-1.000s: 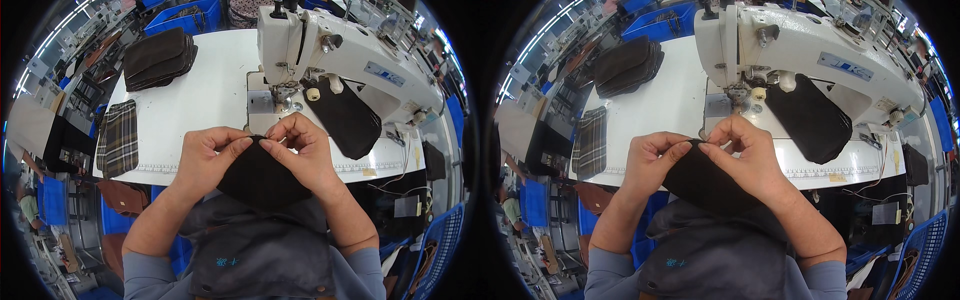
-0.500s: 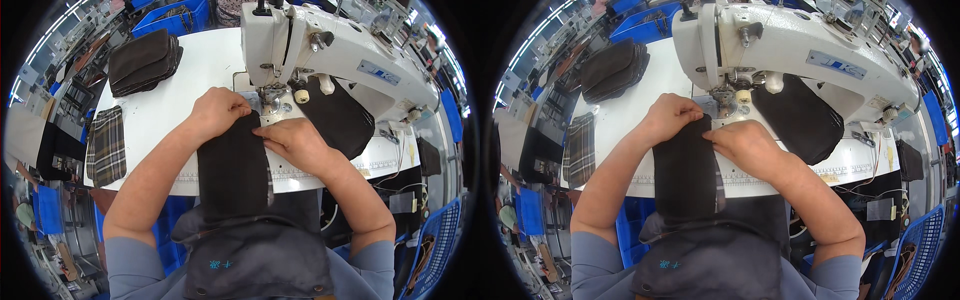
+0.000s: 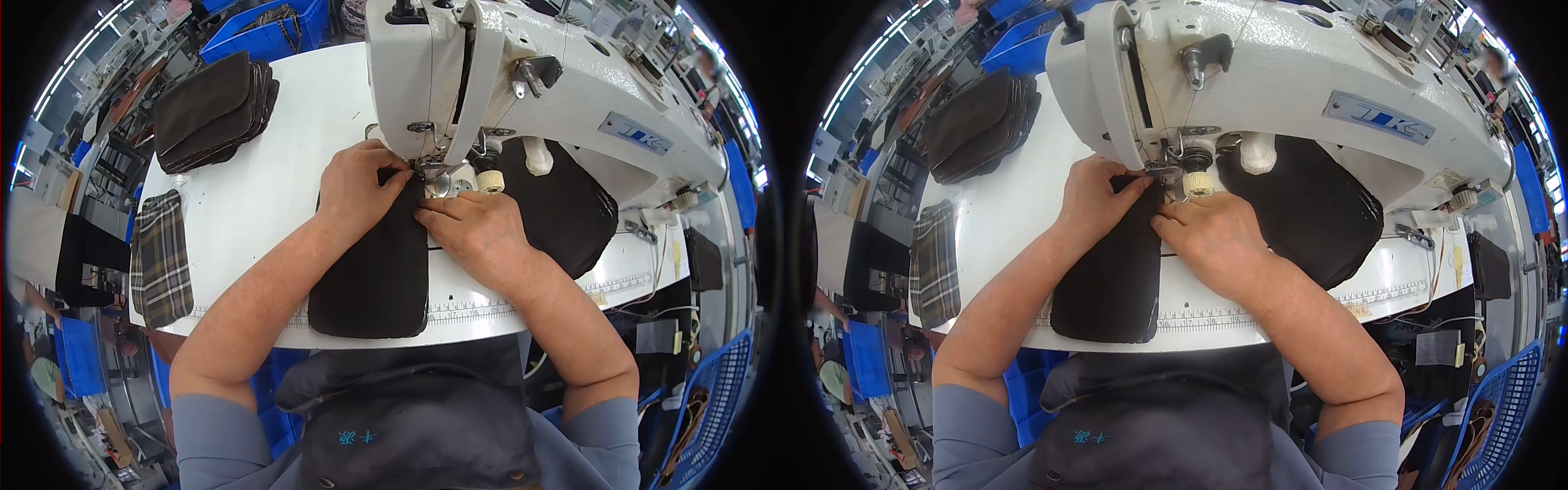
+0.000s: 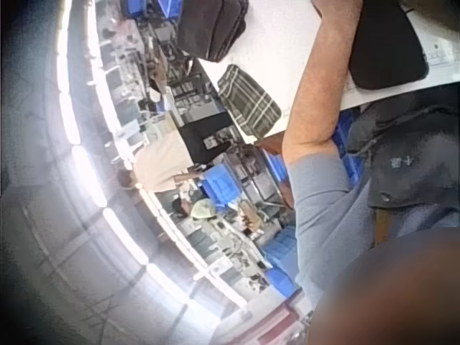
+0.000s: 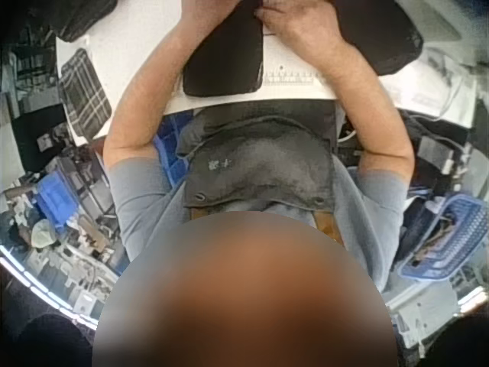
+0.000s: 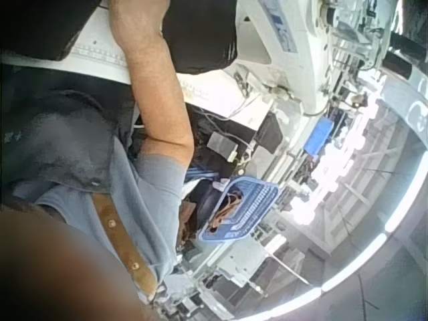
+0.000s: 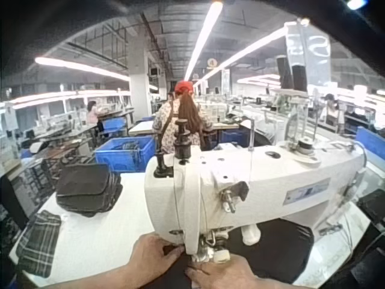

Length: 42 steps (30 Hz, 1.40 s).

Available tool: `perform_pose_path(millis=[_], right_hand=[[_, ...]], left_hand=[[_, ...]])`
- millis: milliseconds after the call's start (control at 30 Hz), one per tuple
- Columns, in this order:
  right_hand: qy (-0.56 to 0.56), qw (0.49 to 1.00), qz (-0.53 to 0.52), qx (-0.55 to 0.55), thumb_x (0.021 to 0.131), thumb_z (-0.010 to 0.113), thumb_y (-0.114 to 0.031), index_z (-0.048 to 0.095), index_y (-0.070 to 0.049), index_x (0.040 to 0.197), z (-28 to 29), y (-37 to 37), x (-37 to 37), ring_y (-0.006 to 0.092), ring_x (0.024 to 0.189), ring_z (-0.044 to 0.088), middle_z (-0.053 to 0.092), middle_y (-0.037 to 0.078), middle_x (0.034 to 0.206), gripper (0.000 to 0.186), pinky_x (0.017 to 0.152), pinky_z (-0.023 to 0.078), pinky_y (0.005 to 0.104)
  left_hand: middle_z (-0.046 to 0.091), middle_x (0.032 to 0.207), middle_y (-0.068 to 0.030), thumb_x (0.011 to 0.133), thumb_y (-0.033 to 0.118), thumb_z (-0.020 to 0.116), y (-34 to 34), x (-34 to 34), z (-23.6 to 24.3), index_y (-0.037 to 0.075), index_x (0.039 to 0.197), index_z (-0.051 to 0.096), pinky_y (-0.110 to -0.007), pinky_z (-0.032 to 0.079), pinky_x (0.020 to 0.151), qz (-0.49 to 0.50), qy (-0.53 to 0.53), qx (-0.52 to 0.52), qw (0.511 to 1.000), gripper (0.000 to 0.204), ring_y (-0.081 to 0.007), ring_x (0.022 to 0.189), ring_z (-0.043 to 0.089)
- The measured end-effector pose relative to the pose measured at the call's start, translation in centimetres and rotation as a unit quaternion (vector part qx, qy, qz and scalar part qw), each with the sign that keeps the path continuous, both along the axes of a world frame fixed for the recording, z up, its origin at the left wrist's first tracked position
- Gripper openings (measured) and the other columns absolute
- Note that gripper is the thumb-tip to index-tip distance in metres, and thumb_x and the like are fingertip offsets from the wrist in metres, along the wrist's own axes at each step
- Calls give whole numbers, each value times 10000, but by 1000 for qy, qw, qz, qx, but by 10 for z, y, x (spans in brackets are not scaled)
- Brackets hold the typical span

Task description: Operating an industrial sewing machine to stitch together fabric and leather components for bags.

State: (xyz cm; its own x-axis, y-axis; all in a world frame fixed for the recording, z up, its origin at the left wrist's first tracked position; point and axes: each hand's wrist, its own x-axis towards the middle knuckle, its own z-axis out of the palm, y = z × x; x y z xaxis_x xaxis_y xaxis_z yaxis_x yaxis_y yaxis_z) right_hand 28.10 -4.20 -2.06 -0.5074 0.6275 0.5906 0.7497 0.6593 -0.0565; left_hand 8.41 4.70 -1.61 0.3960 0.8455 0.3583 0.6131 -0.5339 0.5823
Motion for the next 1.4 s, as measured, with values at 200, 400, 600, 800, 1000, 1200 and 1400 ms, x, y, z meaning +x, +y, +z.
perform_pose_path(millis=[200,400,600,800,1000,1200,1400], right_hand=[[1,1000,-13,0,799,675,-127,772,-79,984,-1,1,0,213,813,729,762,35,974,214,682,558,371],[0,1000,-17,-4,790,673,-124,774,-72,967,0,1,0,212,825,737,769,37,980,210,694,564,369],[-5,1000,-20,7,788,673,-122,779,-66,953,-3,4,0,214,882,742,773,43,1015,204,732,577,364],[8,999,-25,-20,818,736,-105,788,-62,993,-1,-1,4,237,928,745,773,59,1094,188,797,606,368],[4,993,25,-117,854,760,-148,770,-56,1011,21,-34,12,276,902,725,746,70,1038,182,780,586,413],[2,987,95,-130,835,787,-260,741,-93,1114,18,-81,7,260,761,634,553,47,802,328,666,500,410],[-20,988,103,-113,843,811,-336,753,-75,1154,13,-97,-1,199,634,577,537,9,724,410,622,442,363]], left_hand=[[736,893,-48,838,161,788,6,1,-5,62,891,804,-367,562,666,-1,-11,12,1000,114,-254,702,701],[742,895,-59,829,153,783,7,2,-7,63,891,796,-375,565,669,-2,-7,19,1000,111,-263,699,702],[745,902,-71,842,169,797,11,0,-4,74,898,775,-400,545,697,18,15,48,999,113,-280,743,707],[726,898,-78,859,214,802,30,-44,-8,102,955,763,-427,493,719,35,153,196,968,153,-318,808,694],[720,1048,-88,809,146,827,-28,-79,20,117,960,753,-443,518,817,13,118,223,967,172,-301,994,696],[699,984,-33,795,152,840,-127,-50,27,114,968,763,-373,497,820,-194,44,144,969,193,-236,942,697],[679,901,31,795,111,817,-136,-50,12,117,891,769,-358,488,838,-183,80,161,967,107,-154,869,674]])
